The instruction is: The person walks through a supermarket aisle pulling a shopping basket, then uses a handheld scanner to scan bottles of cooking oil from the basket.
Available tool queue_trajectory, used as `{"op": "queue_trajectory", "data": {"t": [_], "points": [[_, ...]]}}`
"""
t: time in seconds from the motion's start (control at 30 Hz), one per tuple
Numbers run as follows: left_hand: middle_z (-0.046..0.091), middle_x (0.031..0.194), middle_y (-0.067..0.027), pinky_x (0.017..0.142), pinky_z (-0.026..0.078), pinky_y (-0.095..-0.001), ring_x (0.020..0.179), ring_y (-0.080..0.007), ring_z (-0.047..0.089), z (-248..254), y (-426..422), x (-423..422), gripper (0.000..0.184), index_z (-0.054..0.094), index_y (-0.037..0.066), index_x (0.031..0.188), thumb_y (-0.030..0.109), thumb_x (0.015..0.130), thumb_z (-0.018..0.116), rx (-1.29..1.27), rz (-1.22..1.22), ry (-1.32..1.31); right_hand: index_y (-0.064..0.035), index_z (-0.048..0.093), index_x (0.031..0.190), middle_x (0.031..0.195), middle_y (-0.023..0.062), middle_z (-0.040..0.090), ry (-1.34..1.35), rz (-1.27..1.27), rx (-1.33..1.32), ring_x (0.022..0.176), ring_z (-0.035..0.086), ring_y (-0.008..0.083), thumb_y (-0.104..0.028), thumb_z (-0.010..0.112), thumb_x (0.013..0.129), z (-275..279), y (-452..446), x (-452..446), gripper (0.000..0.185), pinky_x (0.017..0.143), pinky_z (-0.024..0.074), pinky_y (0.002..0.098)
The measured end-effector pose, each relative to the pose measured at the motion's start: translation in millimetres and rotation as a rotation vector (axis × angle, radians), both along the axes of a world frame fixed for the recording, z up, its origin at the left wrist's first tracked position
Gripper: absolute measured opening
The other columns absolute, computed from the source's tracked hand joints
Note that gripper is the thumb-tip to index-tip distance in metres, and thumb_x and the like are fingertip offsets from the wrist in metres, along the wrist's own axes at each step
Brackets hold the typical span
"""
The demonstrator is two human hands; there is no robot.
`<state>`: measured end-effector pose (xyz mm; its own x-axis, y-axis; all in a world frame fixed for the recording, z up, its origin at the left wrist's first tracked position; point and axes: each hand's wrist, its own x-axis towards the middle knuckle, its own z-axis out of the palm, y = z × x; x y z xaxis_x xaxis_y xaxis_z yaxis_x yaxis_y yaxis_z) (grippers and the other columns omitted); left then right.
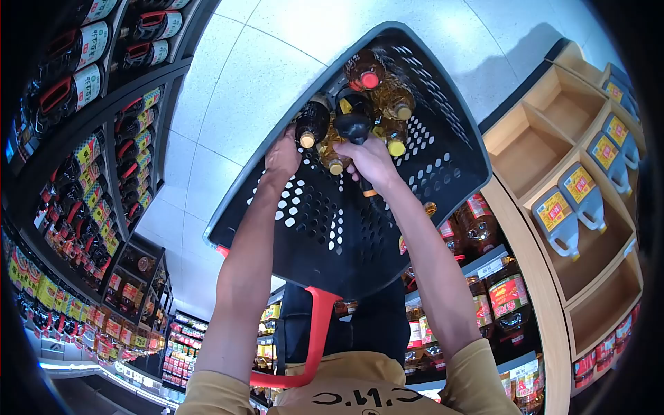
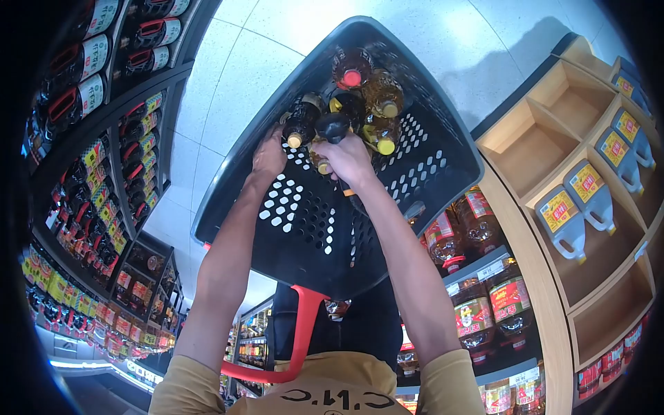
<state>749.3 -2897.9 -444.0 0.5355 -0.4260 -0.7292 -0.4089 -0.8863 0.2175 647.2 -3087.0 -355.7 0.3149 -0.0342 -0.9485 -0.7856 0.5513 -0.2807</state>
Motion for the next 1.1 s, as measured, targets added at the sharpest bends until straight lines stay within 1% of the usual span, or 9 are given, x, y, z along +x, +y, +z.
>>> {"op": "queue_trajectory", "data": {"t": [0.23, 0.4, 0.5, 0.6, 0.7, 0.8, 0.9, 0.97, 1.1], "points": [[0.045, 0.147, -0.0187, 0.115, 0.035, -0.0413, 0.137, -0.0347, 0.042, -31.6, 6.9, 7.7, 0.062, 0.043, 0.008, 0.144, -0.007, 0.084, 0.053, 0.036, 0.033, 0.120, -0.0030, 0.059, 0.094, 0.076, 0.0029, 0.061, 0.040, 0.101, -0.019, 0.051, 0.053, 0.0098, -0.019, 0.073, 0.086, -44.3, 18.7, 18.4, 0.023, 0.043, 0.0425, 0.0263], [0.049, 0.143, -0.0206, 0.115, 0.036, -0.0407, 0.136, -0.0346, 0.044, -65.4, 16.0, 14.2, 0.061, 0.042, 0.007, 0.143, 0.001, 0.085, 0.060, -0.024, 0.055, 0.212, -0.0029, 0.055, 0.120, 0.069, 0.0025, 0.060, 0.045, 0.063, -0.056, 0.053, 0.057, 0.0113, -0.021, 0.073, 0.084, -67.3, 42.2, 10.9, 0.044, 0.046, 0.0444, 0.0264], [0.054, 0.138, -0.0218, 0.110, 0.038, -0.0428, 0.130, -0.0374, 0.049, -72.6, 16.6, 11.9, 0.065, 0.051, 0.009, 0.140, 0.027, 0.081, 0.072, -0.187, 0.128, 0.172, -0.0042, 0.054, 0.124, 0.069, 0.0019, 0.060, 0.032, -0.016, -0.025, 0.052, 0.055, 0.0102, -0.020, 0.073, 0.085, -73.2, 47.3, 2.6, 0.046, 0.046, 0.0447, 0.0265], [0.053, 0.137, -0.0231, 0.110, 0.040, -0.0419, 0.132, -0.0348, 0.049, -65.6, 12.3, 16.8, 0.064, 0.045, 0.004, 0.139, 0.019, 0.084, 0.072, -0.146, -0.031, 0.143, -0.0049, 0.055, 0.123, 0.068, 0.0007, 0.059, 0.066, -0.052, -0.003, 0.051, 0.053, 0.0090, -0.018, 0.073, 0.086, -79.5, 49.6, 3.9, 0.044, 0.045, 0.0438, 0.0262], [0.054, 0.135, -0.0229, 0.109, 0.040, -0.0430, 0.129, -0.0353, 0.051, -58.6, 3.8, 27.5, 0.065, 0.049, 0.004, 0.135, 0.023, 0.080, 0.075, -0.080, -0.099, 0.192, -0.0050, 0.056, 0.123, 0.068, 0.0006, 0.059, 0.055, -0.026, -0.015, 0.051, 0.053, 0.0089, -0.019, 0.074, 0.086, -84.2, 49.5, 8.7, 0.043, 0.045, 0.0432, 0.0263], [0.059, 0.129, -0.0223, 0.106, 0.043, -0.0434, 0.124, -0.0359, 0.055, -57.9, 4.2, 26.5, 0.062, 0.053, 0.003, 0.131, 0.026, 0.078, 0.076, -0.210, -0.041, 0.211, -0.0021, 0.056, 0.112, 0.084, 0.0032, 0.064, 0.022, -0.030, -0.030, 0.055, 0.054, 0.0088, -0.023, 0.076, 0.087, -86.6, 47.1, 10.4, 0.038, 0.048, 0.0456, 0.0261], [0.065, 0.118, -0.0221, 0.098, 0.047, -0.0437, 0.116, -0.0354, 0.060, -26.1, -18.8, 24.9, 0.053, 0.059, 0.002, 0.122, 0.024, 0.077, 0.075, -0.230, -0.056, 0.084, -0.0022, 0.057, 0.112, 0.085, 0.0034, 0.065, 0.043, 0.058, -0.115, 0.057, 0.055, 0.0088, -0.024, 0.075, 0.088, -88.6, 47.4, 10.1, 0.038, 0.049, 0.0466, 0.0267], [0.067, 0.110, -0.0223, 0.092, 0.049, -0.0436, 0.109, -0.0355, 0.063, -62.8, -2.4, 21.9, 0.045, 0.063, 0.001, 0.114, 0.020, 0.075, 0.074, -0.220, -0.065, 0.161, -0.0022, 0.057, 0.112, 0.086, 0.0038, 0.066, -0.020, 0.080, -0.226, 0.057, 0.055, 0.0088, -0.024, 0.075, 0.088, -104.5, 59.1, 1.6, 0.037, 0.050, 0.0467, 0.0268], [0.069, 0.099, -0.0227, 0.083, 0.051, -0.0444, 0.099, -0.0363, 0.066, -51.0, -13.2, 34.2, 0.032, 0.068, 0.001, 0.102, 0.011, 0.073, 0.070, -0.188, -0.153, 0.165, -0.0032, 0.057, 0.112, 0.087, 0.0038, 0.067, -0.108, 0.219, -0.505, 0.056, 0.055, 0.0089, -0.023, 0.075, 0.089, -118.3, 72.8, -3.6, 0.036, 0.050, 0.0466, 0.0272]]}}
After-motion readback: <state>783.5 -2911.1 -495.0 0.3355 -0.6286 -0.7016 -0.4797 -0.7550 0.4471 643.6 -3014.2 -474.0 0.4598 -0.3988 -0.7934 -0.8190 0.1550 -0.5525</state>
